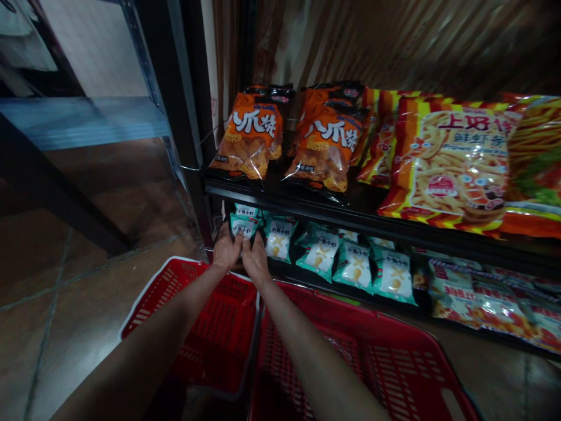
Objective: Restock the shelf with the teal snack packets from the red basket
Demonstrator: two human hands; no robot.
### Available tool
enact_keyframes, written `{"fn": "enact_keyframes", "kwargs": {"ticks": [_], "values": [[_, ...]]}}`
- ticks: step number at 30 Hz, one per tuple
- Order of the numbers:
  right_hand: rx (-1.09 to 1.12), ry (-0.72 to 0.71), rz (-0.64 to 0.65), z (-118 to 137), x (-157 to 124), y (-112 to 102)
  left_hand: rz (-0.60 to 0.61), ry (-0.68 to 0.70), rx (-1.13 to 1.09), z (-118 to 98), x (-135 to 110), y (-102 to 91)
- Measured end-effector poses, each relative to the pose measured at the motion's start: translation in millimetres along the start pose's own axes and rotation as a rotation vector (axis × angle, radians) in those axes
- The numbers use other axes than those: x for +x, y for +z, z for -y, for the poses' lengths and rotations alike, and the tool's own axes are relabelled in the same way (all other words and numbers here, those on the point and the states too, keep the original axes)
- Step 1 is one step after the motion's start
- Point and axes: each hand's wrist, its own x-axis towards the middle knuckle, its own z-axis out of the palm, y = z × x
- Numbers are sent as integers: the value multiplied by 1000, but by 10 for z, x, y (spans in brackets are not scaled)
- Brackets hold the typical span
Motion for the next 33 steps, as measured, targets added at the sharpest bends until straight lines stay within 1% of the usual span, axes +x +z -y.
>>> {"fn": "enact_keyframes", "kwargs": {"ticks": [2, 6, 8, 11, 15, 19, 22, 26, 28, 33], "values": [[8, -6, -33, -16, 56, 34, 36, -26, -36, -11, 38, -11], [39, 19, -68, -5, 158, 68, 123, -37, -103, 4, 109, -14], [64, 22, -68, 21, 191, 80, 143, -51, -129, 14, 140, -4], [31, 57, -55, 59, 205, 97, 169, -92, -157, 23, 179, 14], [20, 94, -74, 65, 194, 126, 133, -88, -184, 34, 219, 22], [61, 47, -62, 56, 201, 155, 99, -51, -195, 57, 260, 16], [28, 29, -50, 45, 219, 174, 86, -13, -188, 90, 281, 22], [35, -28, -49, -7, 229, 197, 107, 24, -188, 149, 270, 54], [31, -30, -53, -22, 218, 203, 109, 48, -185, 173, 250, 78], [-1, -12, -71, 27, 164, 185, 14, 40, -132, 207, 173, 157]]}}
